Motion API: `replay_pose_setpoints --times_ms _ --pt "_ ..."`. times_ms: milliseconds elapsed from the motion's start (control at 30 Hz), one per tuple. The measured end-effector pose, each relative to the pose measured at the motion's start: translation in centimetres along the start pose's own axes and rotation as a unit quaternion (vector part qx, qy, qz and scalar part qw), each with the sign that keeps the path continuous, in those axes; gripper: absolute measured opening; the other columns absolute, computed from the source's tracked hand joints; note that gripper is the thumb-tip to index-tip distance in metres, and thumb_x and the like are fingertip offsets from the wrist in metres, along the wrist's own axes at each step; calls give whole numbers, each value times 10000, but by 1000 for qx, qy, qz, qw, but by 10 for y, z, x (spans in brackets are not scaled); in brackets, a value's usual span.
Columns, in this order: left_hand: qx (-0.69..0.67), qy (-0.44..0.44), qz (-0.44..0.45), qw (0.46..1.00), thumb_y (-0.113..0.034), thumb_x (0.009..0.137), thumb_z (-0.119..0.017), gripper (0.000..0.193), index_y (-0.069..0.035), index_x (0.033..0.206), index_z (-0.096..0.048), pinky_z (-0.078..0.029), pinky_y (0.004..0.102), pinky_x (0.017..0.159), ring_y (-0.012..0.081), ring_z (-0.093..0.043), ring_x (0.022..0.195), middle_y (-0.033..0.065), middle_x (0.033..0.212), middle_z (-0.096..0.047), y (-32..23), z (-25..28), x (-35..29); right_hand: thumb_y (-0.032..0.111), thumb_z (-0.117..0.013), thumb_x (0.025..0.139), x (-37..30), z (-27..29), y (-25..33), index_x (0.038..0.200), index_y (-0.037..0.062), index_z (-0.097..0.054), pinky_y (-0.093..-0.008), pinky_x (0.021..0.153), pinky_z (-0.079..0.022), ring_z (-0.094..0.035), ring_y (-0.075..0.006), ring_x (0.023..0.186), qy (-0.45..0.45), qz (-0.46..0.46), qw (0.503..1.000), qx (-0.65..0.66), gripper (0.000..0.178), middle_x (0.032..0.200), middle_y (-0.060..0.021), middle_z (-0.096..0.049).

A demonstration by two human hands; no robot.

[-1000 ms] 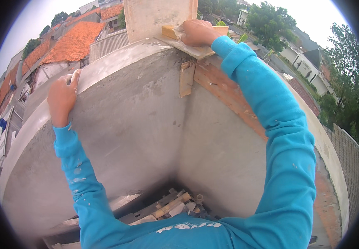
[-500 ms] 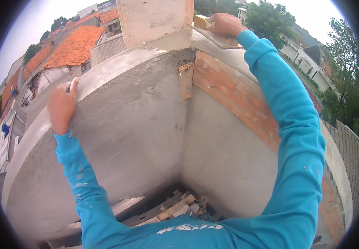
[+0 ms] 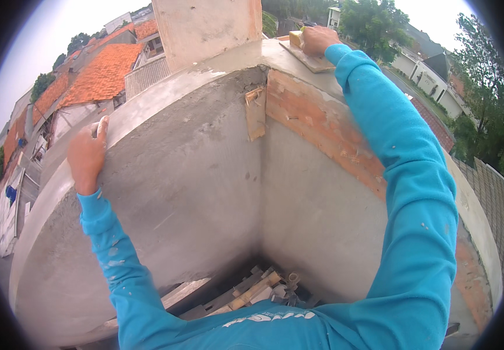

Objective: The person applies cement to a curved wall using a trowel and a wooden float, smoothing the surface repeatedly. They scoop cement from a bucket, spread it along the wall edge, and finish with a sponge to even the texture.

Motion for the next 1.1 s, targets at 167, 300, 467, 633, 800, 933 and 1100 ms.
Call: replay_pose_setpoints --times_ms 167,300,467,633,800,933,1100 --pt "-4 -9 0 1000 -481 948 -545 448 -95 1043 -750 -516 467 794 392 -662 929 202 975 -704 -2 -5 0 275 -619 801 -4 34 20 1132 55 -696 -419 855 -533 -679 -348 977 -61 35 996 62 405 1046 -185 -708" --pt "6 6 7 1000 -486 947 -548 456 -88 1046 -748 -518 471 783 393 -663 920 203 965 -704 2 -2 0 284 -605 810 -11 53 122 1160 65 -690 -435 869 -517 -665 -370 988 -13 111 989 94 422 1038 -231 -692" --pt "-20 -12 -1 1000 -498 949 -535 477 -79 1031 -748 -518 477 770 396 -663 896 208 941 -702 6 -4 -2 247 -610 775 0 34 129 1057 43 -719 -428 847 -531 -677 -360 981 -10 95 994 56 365 1022 -191 -711" --pt "-15 3 -10 1000 -506 951 -524 490 -74 1021 -746 -518 480 771 394 -663 884 211 925 -699 0 -4 0 245 -607 787 32 10 41 1071 62 -723 -429 859 -528 -676 -349 995 12 4 1000 4 357 1057 -167 -711" --pt "-6 15 10 1000 -505 952 -524 486 -79 1033 -745 -518 478 776 394 -664 887 208 929 -699 5 -4 0 259 -599 794 14 37 81 1077 49 -715 -441 872 -521 -668 -373 999 -46 70 992 96 371 1062 -199 -703" --pt "-19 1 12 1000 -496 954 -529 492 -57 1041 -735 -500 475 792 405 -645 923 223 971 -688 4 -4 -4 254 -591 782 -4 37 129 1045 -25 -690 -472 884 -506 -658 -405 990 -34 124 988 89 396 1027 -269 -682" --pt "-25 1 4 1000 -498 954 -529 491 -61 1028 -740 -505 469 782 398 -652 910 219 954 -690 4 0 -4 270 -594 807 5 6 63 1114 74 -706 -453 848 -519 -670 -374 956 -52 59 994 76 382 1013 -209 -703"
Point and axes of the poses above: each hand's wrist, its own x-axis towards the middle knuckle, its own z-axis out of the back of the hand, y = z × x, the point moved 8 cm from there along x, towards the middle knuckle
